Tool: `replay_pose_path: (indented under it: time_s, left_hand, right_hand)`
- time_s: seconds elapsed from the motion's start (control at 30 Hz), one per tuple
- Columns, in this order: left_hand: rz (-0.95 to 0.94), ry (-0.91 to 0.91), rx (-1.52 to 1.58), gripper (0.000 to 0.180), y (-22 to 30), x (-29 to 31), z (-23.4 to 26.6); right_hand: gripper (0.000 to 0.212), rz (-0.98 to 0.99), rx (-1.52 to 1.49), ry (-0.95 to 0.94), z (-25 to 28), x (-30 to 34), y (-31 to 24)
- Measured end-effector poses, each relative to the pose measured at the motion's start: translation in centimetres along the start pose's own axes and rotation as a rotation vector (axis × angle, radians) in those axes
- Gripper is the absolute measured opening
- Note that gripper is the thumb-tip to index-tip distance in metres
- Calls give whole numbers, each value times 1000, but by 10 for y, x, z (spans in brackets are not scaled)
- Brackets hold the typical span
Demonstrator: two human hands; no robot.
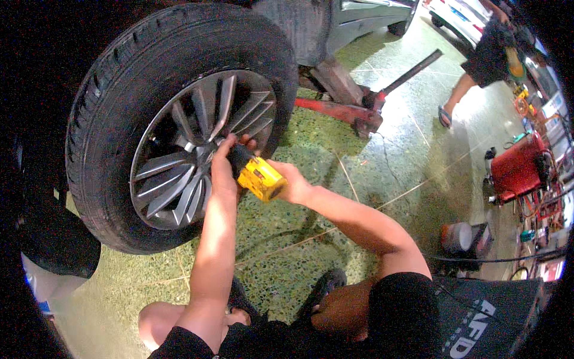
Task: The person mounts a tire onto a car wheel, aligns it with the hub, and secures it by hand-tightening lug nuts. They then use a yellow impact wrench to tighten the lug nuts and later use a lug wrench to loosen them on another wheel.
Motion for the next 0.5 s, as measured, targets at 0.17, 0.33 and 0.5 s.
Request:
replay_pose_path:
  time_s: [0.17,0.33,0.5]
  left_hand:
    - [-28,79,-97,27,5,-18,9]
    - [-53,109,-15,25,6,-13,9]
    - [-68,138,-59,25,4,-16,14]
  right_hand:
    - [31,-135,-172,82,-34,5,-35]
    - [35,726,1318,54,-46,8,-95]
    - [27,807,1302,44,-40,5,-81]
Point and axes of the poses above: each hand's wrist, its own x-axis away from the middle knuckle, its own z-axis out of the back of the hand, y = z × x, the point moved 6 cm from there along -x, towards the middle knuckle, and after that the axes turned 14 degrees about y, right-handed, at the moved point
